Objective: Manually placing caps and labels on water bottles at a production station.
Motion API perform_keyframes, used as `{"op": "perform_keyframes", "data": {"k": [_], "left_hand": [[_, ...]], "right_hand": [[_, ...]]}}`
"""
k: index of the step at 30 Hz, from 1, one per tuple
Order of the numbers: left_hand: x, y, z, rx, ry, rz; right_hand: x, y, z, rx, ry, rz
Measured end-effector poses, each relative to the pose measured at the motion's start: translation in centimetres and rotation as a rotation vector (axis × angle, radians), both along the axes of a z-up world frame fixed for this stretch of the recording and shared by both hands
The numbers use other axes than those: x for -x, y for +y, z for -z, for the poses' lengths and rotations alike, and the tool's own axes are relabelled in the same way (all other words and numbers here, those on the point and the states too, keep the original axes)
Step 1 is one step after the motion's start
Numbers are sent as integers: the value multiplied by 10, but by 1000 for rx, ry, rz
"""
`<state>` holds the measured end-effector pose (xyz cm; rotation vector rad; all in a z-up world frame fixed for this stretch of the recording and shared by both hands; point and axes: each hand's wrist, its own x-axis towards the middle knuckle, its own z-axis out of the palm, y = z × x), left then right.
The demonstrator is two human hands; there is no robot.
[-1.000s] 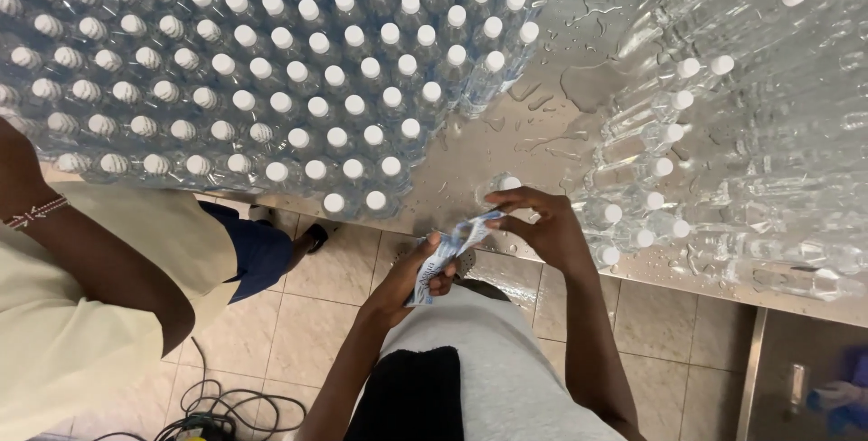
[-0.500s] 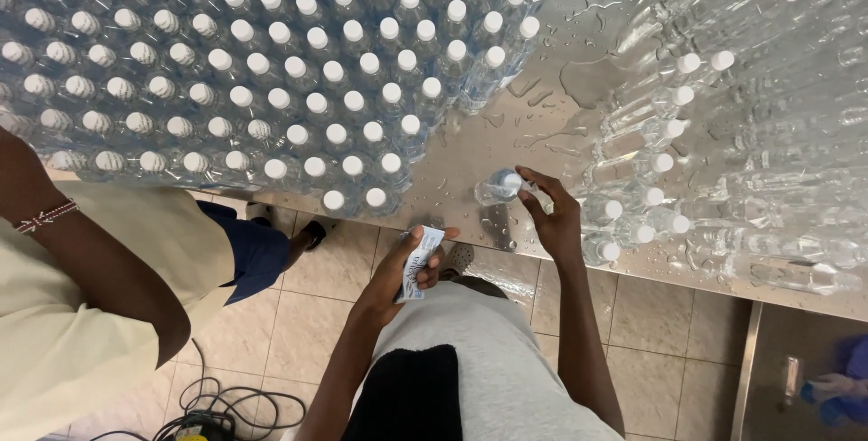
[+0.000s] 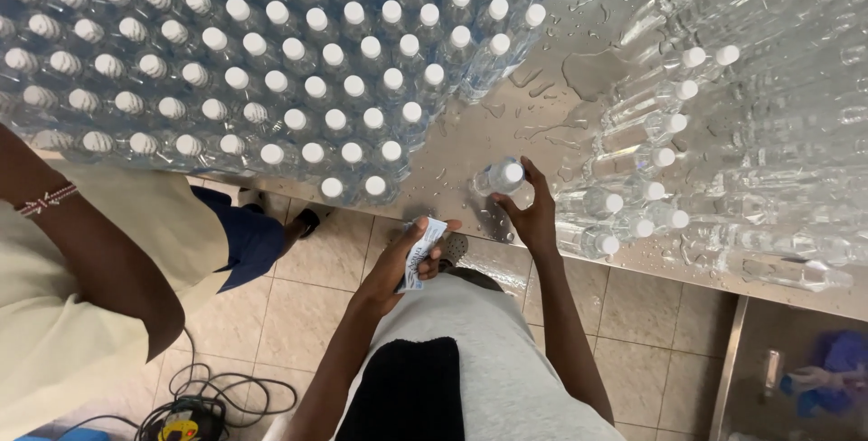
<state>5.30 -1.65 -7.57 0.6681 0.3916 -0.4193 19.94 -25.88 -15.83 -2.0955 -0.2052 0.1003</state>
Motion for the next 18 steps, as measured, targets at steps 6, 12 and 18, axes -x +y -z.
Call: {"op": "perform_keyframes", "data": {"k": [6,12,18], "left_hand": [[4,5,-2,-22,-2,-36],[7,9,-4,-41,2,-36],[9,10,-3,-26,21,-72]], "right_hand": [[-5,3,52,94,187,12],[3,22,74,261,379,84],[1,17,79,122,269,91]]}}
